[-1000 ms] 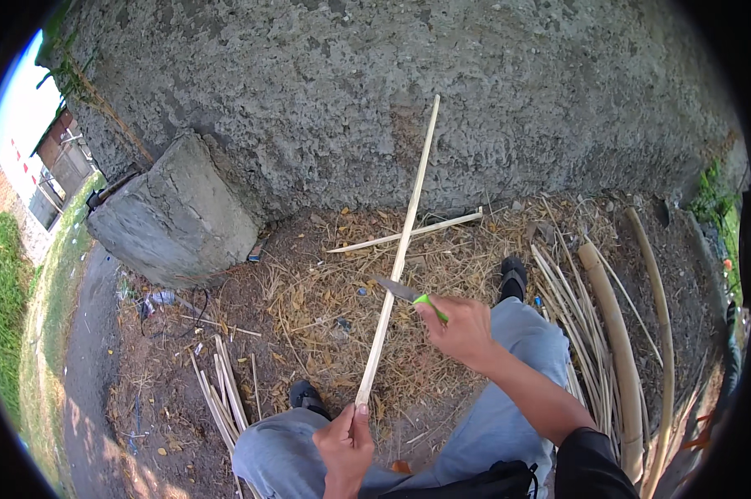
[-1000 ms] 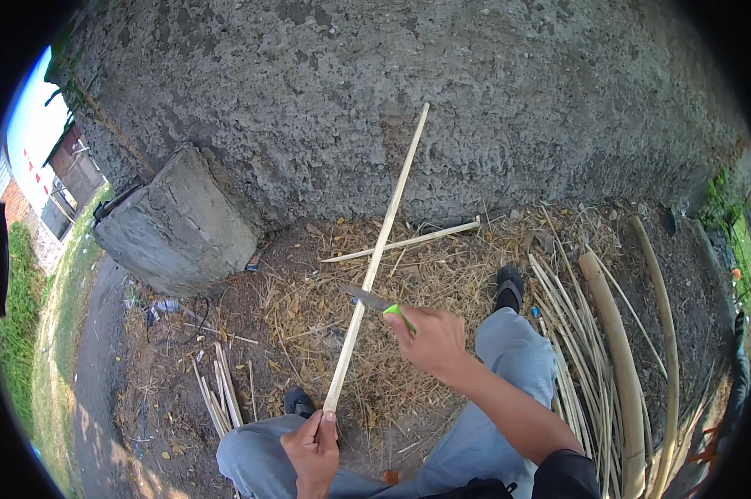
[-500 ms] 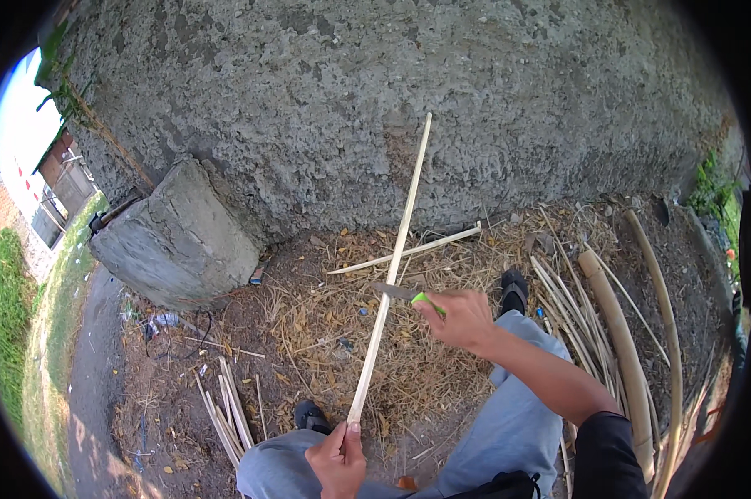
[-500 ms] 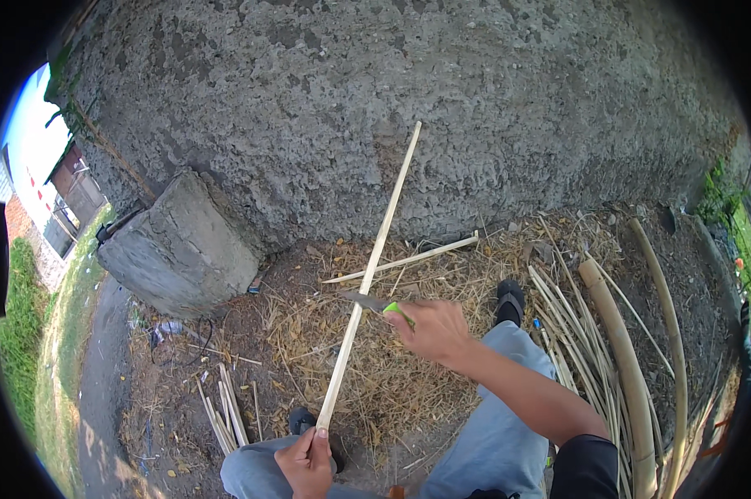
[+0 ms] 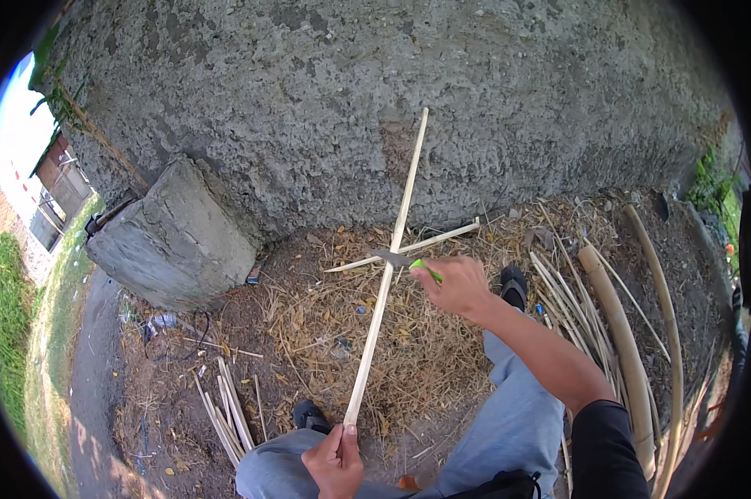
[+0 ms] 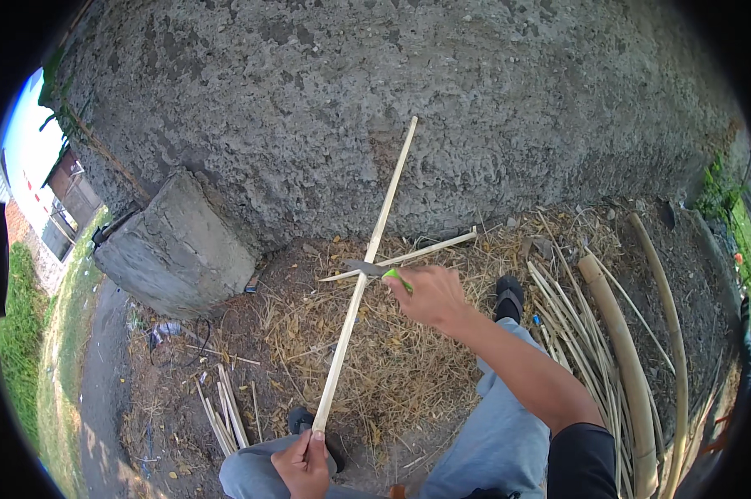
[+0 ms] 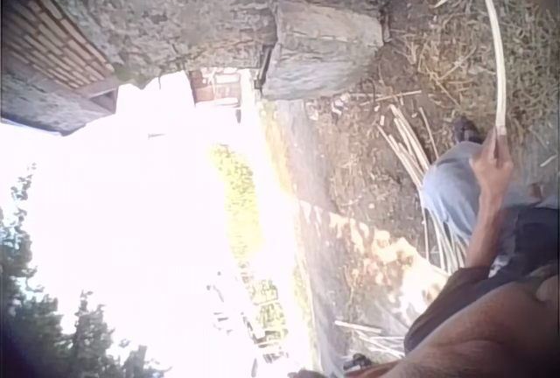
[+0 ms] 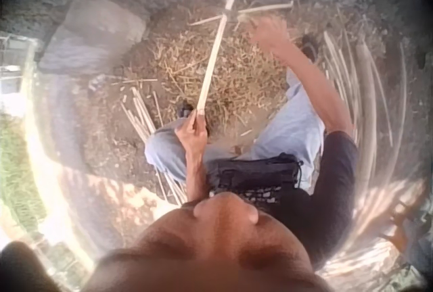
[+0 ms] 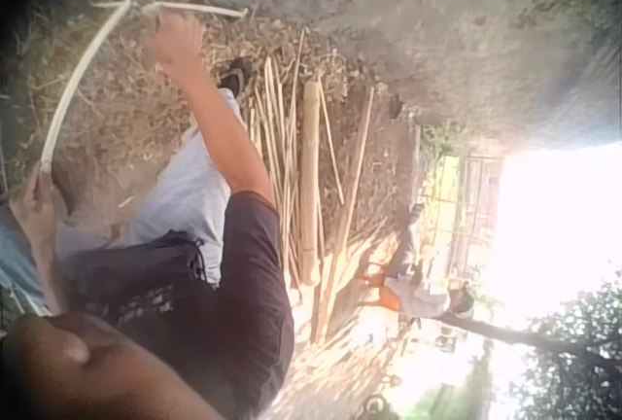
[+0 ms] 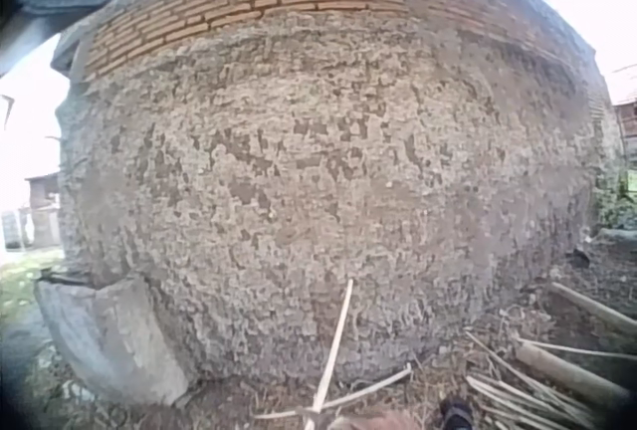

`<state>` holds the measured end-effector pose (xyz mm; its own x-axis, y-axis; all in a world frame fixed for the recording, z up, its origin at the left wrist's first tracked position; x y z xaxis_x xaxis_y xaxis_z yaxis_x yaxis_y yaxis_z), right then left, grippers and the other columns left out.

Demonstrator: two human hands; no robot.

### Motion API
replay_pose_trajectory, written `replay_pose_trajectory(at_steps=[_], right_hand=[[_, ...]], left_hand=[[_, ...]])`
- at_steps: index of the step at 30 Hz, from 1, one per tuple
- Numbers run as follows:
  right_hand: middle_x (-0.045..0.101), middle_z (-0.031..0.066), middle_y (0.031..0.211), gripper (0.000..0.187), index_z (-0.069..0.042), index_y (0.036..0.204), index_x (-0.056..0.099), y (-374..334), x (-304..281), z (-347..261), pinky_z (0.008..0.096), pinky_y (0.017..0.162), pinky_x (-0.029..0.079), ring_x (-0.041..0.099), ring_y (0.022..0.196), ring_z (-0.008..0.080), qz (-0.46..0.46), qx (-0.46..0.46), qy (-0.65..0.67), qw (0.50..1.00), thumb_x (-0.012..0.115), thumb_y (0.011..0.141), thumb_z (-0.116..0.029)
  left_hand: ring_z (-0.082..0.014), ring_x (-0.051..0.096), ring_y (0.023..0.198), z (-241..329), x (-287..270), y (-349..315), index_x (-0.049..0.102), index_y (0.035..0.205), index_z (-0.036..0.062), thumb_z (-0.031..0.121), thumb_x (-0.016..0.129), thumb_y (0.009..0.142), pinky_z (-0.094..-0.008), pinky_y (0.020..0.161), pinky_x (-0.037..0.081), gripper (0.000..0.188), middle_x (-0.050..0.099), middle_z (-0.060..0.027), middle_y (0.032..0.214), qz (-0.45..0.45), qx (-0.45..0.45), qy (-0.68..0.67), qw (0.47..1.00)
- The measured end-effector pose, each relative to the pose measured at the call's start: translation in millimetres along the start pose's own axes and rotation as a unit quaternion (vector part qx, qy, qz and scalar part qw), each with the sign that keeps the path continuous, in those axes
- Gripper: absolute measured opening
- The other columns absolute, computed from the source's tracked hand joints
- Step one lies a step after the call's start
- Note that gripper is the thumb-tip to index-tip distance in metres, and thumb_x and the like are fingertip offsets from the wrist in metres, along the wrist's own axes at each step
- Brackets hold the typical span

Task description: The person holds a long bamboo strip and shaves along its surface with a small knife.

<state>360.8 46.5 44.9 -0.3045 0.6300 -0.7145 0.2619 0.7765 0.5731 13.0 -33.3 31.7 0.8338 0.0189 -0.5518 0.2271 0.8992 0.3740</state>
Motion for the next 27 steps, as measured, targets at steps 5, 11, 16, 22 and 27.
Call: replay_pose_trajectory(at_steps=[5, 11, 16, 22, 27], right_hand=[[0.064, 0.0101, 0.058, 0.030, -0.013, 0.092, 0.077, 4, -6, 3, 0.0441, 0.047, 0.048, 0.062, 0.050, 0.0325, 0.049, -0.001, -0.022, 0.999, 0.061, 0.096, -0.039], [0.064, 0.0101, 0.058, 0.030, -0.012, 0.095, 0.077, 12, -7, 21, 0.0441, 0.047, 0.048, 0.062, 0.050, 0.0315, 0.057, -0.025, -0.047, 0.997, 0.062, 0.096, -0.038], [0.066, 0.0114, 0.062, 0.033, -0.010, 0.091, 0.076, -8, -3, -29, 0.0433, 0.048, 0.049, 0.064, 0.053, 0.0308, 0.030, -0.098, -0.011, 0.995, 0.062, 0.096, -0.039], [0.066, 0.0099, 0.062, 0.034, -0.010, 0.096, 0.077, 12, 9, -1, 0.0437, 0.048, 0.049, 0.064, 0.053, 0.0303, 0.014, -0.041, -0.045, 0.998, 0.061, 0.095, -0.040], [0.066, 0.0104, 0.063, 0.033, -0.008, 0.097, 0.077, 9, 1, -7, 0.0442, 0.047, 0.048, 0.063, 0.052, 0.0311, 0.037, -0.046, 0.000, 0.998, 0.061, 0.096, -0.037]], left_hand=[[-0.0125, 0.047, 0.047, -3, -2, -3, 0.070, 0.089, 0.0013, 0.012, 0.065, 0.094, -0.0326, 0.046, 0.039, 0.013, 0.048, -0.0088, 0.055, 0.025, 0.028, 0.020, 0.999], [-0.0138, 0.044, 0.046, 6, 4, 0, 0.069, 0.086, 0.0017, 0.012, 0.066, 0.094, -0.0335, 0.046, 0.038, 0.013, 0.047, -0.0091, 0.055, 0.014, 0.018, 0.003, 1.000], [-0.0143, 0.047, 0.047, 2, -5, 0, 0.070, 0.088, 0.0026, 0.012, 0.065, 0.094, -0.0349, 0.047, 0.040, 0.012, 0.049, -0.0099, 0.056, 0.025, 0.016, 0.009, 1.000], [-0.0064, 0.035, 0.043, -10, -3, 7, 0.063, 0.078, -0.0035, 0.007, 0.066, 0.093, -0.0294, 0.041, 0.028, 0.019, 0.040, -0.0063, 0.049, -0.007, -0.027, -0.017, 0.999], [-0.0070, 0.034, 0.043, -26, 11, -9, 0.064, 0.078, -0.0038, 0.007, 0.066, 0.094, -0.0297, 0.041, 0.027, 0.020, 0.040, -0.0065, 0.048, -0.010, -0.035, -0.039, 0.999]])
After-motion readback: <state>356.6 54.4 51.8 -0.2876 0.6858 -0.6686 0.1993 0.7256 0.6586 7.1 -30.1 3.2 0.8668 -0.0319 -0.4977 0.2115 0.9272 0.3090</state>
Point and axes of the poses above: each hand's wrist, its own y-axis towards the middle knuckle, its own x-axis out of the palm, z = x × y, the point moved 9 cm from there along y, towards the middle knuckle
